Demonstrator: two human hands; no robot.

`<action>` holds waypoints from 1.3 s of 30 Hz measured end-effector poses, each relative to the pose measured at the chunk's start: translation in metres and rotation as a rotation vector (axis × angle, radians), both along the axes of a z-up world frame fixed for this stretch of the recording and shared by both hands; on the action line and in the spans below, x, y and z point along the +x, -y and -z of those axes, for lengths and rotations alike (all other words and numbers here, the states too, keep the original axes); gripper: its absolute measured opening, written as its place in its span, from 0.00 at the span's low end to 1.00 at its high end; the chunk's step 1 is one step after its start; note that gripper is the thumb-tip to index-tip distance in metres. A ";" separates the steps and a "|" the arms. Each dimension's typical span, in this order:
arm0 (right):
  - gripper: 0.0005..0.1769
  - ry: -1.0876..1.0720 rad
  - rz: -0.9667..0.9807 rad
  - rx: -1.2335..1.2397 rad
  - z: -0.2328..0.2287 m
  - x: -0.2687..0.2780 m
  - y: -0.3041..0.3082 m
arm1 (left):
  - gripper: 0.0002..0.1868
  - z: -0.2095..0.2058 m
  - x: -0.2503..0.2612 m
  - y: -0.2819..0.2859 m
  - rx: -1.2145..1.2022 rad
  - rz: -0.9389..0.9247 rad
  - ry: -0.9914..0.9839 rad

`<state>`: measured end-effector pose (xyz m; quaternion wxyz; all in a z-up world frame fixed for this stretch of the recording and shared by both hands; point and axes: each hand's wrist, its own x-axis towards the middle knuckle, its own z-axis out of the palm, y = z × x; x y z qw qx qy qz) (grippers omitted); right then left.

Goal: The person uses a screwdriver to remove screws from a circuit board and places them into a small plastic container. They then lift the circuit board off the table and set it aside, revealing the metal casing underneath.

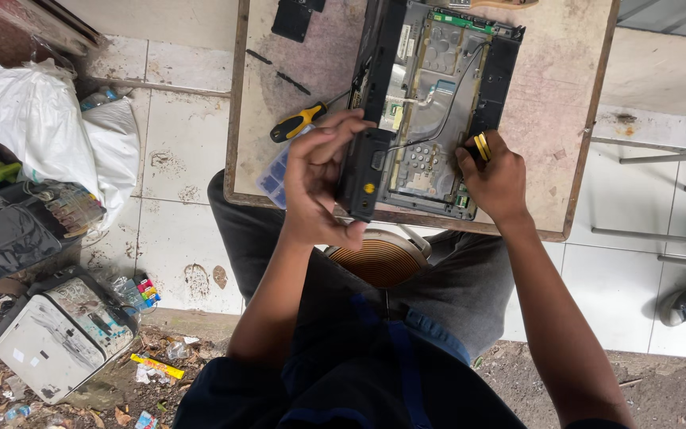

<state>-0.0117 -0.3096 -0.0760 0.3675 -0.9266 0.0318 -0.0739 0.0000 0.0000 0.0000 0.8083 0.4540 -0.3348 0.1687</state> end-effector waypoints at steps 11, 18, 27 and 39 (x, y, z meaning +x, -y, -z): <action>0.07 0.076 -0.007 -0.153 0.023 -0.002 0.008 | 0.46 0.029 0.010 -0.043 -0.025 -0.112 -0.062; 0.07 0.115 0.001 -0.206 0.035 -0.004 0.010 | 0.45 0.030 0.013 -0.055 -0.242 -0.098 -0.095; 0.11 0.158 0.116 -0.350 0.052 -0.009 0.002 | 0.45 0.057 0.013 -0.075 -0.408 -0.191 -0.197; 0.18 0.308 0.324 -0.515 0.074 -0.011 -0.016 | 0.40 0.096 0.015 -0.085 -0.556 -0.366 -0.288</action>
